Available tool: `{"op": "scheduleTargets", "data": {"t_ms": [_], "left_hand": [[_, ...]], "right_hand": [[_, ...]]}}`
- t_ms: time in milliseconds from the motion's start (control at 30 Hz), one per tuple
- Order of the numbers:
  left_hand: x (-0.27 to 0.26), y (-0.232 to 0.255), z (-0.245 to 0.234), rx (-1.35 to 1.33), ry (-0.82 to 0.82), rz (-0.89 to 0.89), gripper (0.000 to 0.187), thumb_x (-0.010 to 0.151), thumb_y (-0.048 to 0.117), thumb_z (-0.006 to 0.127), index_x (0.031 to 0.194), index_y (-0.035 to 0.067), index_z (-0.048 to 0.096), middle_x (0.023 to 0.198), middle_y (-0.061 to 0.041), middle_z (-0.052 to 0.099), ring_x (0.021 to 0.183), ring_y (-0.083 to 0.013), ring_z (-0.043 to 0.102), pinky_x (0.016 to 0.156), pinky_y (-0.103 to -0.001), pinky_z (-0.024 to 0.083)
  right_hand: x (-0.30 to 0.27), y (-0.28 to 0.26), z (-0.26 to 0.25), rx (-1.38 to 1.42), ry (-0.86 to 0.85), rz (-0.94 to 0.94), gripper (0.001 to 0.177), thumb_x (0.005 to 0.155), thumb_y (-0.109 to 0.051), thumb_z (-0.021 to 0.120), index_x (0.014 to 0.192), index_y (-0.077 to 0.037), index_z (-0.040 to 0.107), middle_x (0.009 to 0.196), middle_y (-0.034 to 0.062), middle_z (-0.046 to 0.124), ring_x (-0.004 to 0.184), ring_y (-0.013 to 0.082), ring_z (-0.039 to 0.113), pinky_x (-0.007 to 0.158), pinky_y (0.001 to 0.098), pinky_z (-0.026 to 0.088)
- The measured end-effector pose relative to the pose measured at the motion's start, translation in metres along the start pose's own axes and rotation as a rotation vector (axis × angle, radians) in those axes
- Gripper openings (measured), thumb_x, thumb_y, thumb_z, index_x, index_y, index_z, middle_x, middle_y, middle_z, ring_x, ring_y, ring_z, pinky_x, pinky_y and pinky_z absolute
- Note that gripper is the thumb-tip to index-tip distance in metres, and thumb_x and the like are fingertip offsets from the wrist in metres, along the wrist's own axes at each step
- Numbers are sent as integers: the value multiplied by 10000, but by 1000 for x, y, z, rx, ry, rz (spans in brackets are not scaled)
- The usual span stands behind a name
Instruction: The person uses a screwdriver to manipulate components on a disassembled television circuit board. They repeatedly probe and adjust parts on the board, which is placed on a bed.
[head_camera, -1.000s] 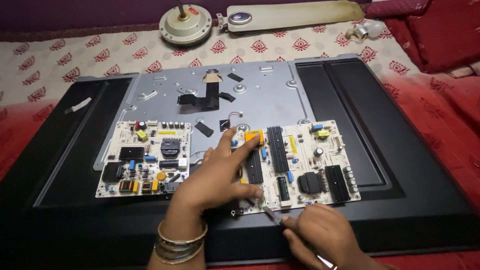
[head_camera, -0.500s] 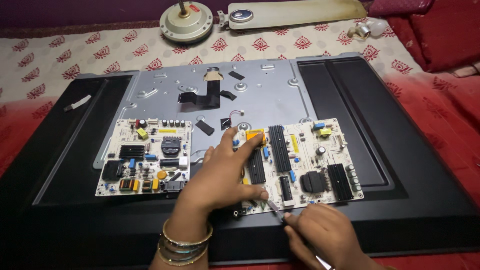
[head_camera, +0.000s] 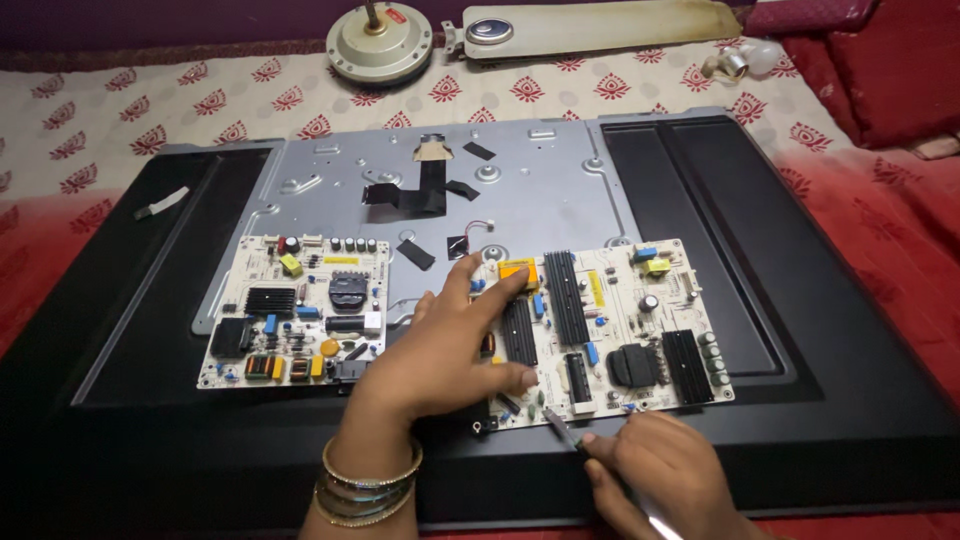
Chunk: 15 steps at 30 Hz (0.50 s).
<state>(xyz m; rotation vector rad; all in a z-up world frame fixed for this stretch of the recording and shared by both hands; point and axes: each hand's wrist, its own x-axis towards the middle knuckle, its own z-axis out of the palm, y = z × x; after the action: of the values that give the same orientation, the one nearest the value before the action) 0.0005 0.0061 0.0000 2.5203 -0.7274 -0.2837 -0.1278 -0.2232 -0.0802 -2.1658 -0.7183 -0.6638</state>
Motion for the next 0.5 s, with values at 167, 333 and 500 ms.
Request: {"op": "scheduleTargets", "data": {"t_ms": [167,333,500], "left_hand": [[-2,1,-4,30,-40,-7,1235,526,460,944,1575,325,306,1649,-275,89,1522,-447,193,1227,-574,87],[-2,6,-5,42,-45,-23,1276,495,449,973,1573,336,299,1661,-254,76,1525,-427,201,1222,-583,87],[-2,13,-5,72,-44,-58,1332,454,456,1001,1570,349,282,1655,-236,81,1514,-432,209,1222,-587,96]], "right_hand": [[4,-2,-1,-9,-8,-62,120,765,-50,774,863,-1,726,627,41,628,526,147,617,504,342,464],[5,-1,1,-60,-24,-80,118,757,-57,781,848,-7,725,624,47,627,523,157,616,495,344,456],[5,-3,3,-82,-35,-70,103,771,-59,770,850,-15,721,629,42,625,542,151,626,516,336,466]]}}
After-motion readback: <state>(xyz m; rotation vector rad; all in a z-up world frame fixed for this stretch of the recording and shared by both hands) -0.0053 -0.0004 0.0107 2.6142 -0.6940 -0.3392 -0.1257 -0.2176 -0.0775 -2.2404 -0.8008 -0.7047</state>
